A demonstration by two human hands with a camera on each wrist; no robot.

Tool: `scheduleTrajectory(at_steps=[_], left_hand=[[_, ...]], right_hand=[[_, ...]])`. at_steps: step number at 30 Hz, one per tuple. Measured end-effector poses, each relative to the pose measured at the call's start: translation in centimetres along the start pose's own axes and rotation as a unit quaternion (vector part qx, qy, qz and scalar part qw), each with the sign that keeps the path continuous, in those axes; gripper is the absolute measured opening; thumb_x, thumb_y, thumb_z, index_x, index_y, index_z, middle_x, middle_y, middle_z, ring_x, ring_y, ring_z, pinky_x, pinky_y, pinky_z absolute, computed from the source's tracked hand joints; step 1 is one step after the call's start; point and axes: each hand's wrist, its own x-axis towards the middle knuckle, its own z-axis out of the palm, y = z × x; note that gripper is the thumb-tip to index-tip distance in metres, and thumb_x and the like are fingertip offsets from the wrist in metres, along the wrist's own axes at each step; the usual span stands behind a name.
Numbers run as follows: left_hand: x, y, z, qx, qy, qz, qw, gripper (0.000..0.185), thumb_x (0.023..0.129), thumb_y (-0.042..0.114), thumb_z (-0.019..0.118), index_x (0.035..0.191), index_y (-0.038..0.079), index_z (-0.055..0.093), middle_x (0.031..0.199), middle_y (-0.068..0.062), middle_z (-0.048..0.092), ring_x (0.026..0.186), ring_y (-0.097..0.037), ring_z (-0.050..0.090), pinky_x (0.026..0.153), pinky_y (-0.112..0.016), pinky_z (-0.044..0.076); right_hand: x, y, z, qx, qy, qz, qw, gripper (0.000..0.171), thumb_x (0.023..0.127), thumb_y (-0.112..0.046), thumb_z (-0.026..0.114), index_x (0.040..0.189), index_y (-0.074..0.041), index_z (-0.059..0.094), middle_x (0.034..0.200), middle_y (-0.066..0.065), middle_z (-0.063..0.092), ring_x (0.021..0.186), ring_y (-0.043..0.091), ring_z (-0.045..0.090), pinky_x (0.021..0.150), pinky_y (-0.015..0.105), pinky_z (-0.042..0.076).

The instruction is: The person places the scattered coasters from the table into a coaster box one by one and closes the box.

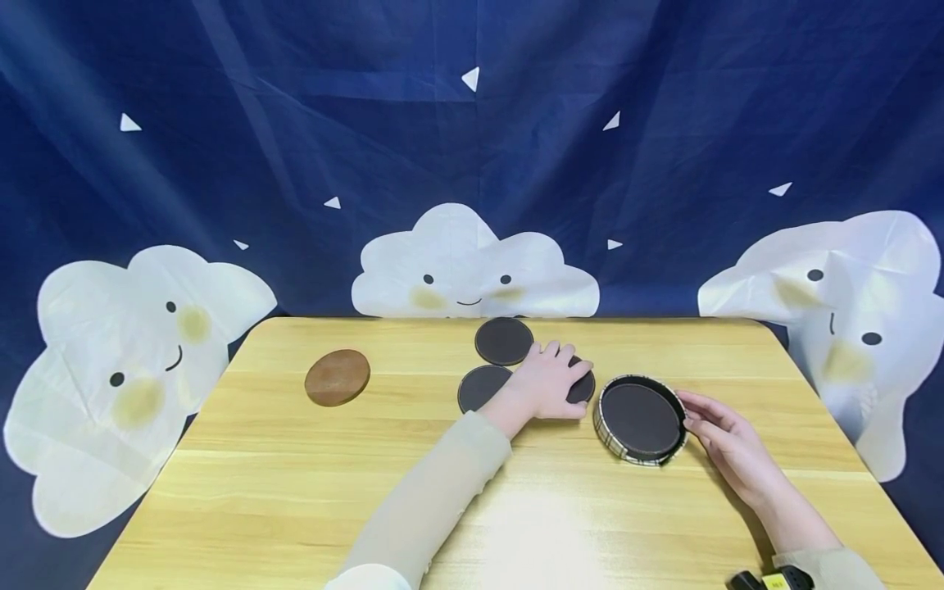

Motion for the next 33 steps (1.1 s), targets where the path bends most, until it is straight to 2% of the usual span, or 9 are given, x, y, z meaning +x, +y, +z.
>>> scheduleTrajectory(at_steps=[13, 21, 28, 33], left_hand=[[0.0, -0.3, -0.5, 0.01, 0.043, 0.005, 0.999, 0.07, 0.093, 0.068, 0.05, 0.156, 0.036, 0.047, 0.152, -0.003, 0.05, 0.138, -0.025, 0.049, 0.114, -0.052, 0.042], [0.1, 0.2, -1.5, 0.011, 0.075, 0.017, 0.9969, 0.071, 0.092, 0.07, 0.053, 0.154, 0.037, 0.048, 0.147, 0.001, 0.051, 0.134, -0.023, 0.048, 0.106, -0.047, 0.042], [0.2, 1.3, -2.2, 0.021, 0.075, 0.028, 0.9965, 0.072, 0.092, 0.071, 0.052, 0.156, 0.038, 0.046, 0.148, 0.001, 0.049, 0.135, -0.022, 0.046, 0.107, -0.046, 0.039], [0.4, 2.2, -2.7, 0.032, 0.073, 0.04, 0.996, 0.072, 0.093, 0.072, 0.05, 0.157, 0.039, 0.045, 0.15, 0.002, 0.049, 0.136, -0.021, 0.046, 0.106, -0.045, 0.039]], right_hand=[[-0.1, 0.0, 0.2, 0.007, -0.001, -0.003, 1.0, 0.052, 0.105, 0.014, 0.04, 0.136, -0.017, 0.069, 0.132, -0.009, 0.074, 0.119, 0.001, 0.069, 0.1, 0.01, 0.048], [0.0, -0.1, 0.2, 0.002, -0.002, -0.003, 1.0, 0.051, 0.105, 0.013, 0.041, 0.135, -0.017, 0.069, 0.132, -0.009, 0.074, 0.119, 0.001, 0.069, 0.1, 0.01, 0.048], [0.0, -0.1, 0.1, -0.007, 0.006, 0.009, 1.0, 0.045, 0.106, 0.007, 0.048, 0.136, -0.019, 0.069, 0.132, -0.011, 0.073, 0.12, -0.001, 0.068, 0.1, 0.01, 0.047], [0.0, 0.0, 0.0, -0.007, 0.006, 0.005, 1.0, 0.05, 0.105, 0.011, 0.042, 0.135, -0.019, 0.069, 0.131, -0.011, 0.073, 0.119, -0.001, 0.068, 0.1, 0.01, 0.047]])
